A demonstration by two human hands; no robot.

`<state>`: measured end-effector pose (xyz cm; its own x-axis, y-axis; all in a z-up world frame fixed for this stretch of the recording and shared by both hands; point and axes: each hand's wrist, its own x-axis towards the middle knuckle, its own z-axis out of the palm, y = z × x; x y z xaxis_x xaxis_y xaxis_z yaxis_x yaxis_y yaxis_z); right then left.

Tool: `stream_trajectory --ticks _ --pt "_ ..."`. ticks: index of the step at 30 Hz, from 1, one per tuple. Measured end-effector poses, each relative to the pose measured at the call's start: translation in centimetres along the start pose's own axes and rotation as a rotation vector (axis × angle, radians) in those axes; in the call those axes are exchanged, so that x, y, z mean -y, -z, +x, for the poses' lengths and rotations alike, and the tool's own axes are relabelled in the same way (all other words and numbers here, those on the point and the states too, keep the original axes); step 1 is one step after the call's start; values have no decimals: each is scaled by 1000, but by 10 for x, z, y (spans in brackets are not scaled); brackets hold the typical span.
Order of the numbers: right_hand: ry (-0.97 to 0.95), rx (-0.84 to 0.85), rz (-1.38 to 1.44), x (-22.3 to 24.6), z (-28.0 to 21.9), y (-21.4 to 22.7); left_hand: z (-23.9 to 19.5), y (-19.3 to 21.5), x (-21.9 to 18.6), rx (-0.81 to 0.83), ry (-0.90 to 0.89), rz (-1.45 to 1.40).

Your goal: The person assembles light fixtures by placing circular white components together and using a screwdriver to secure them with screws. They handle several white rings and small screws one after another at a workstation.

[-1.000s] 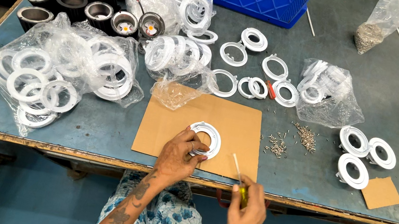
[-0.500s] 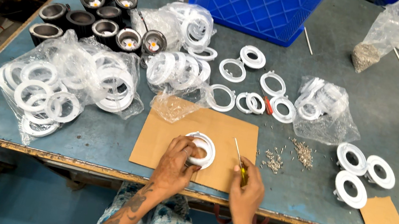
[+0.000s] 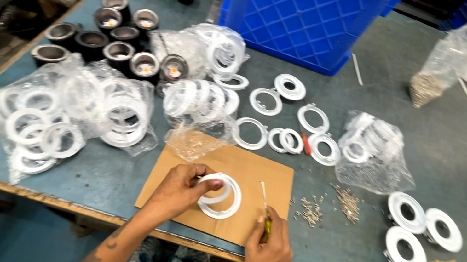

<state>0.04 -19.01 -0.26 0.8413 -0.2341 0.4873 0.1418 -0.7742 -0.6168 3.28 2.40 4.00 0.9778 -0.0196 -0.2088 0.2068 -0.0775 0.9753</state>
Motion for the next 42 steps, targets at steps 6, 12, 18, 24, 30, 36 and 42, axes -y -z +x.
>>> stream_trajectory --ticks 6,12,18,24,30,36,42 --pt "54 -47 -23 -2 -2 -4 -22 6 2 60 24 -608" --pt "47 -25 -21 -3 -4 -5 -46 6 -4 95 24 -829" --pt "216 -90 -120 -4 -7 -8 -66 1 -16 136 18 -944" --pt "197 -30 -123 -8 -4 -8 -81 -2 -25 172 17 -993" --pt "188 -18 -130 -6 -4 -7 -90 -3 -28 195 22 -1060" --pt "201 -40 -126 -5 -4 -8 -92 -2 -24 207 29 -1057" --pt "207 -37 -104 -8 -4 -8 -85 -6 -4 183 35 -951"
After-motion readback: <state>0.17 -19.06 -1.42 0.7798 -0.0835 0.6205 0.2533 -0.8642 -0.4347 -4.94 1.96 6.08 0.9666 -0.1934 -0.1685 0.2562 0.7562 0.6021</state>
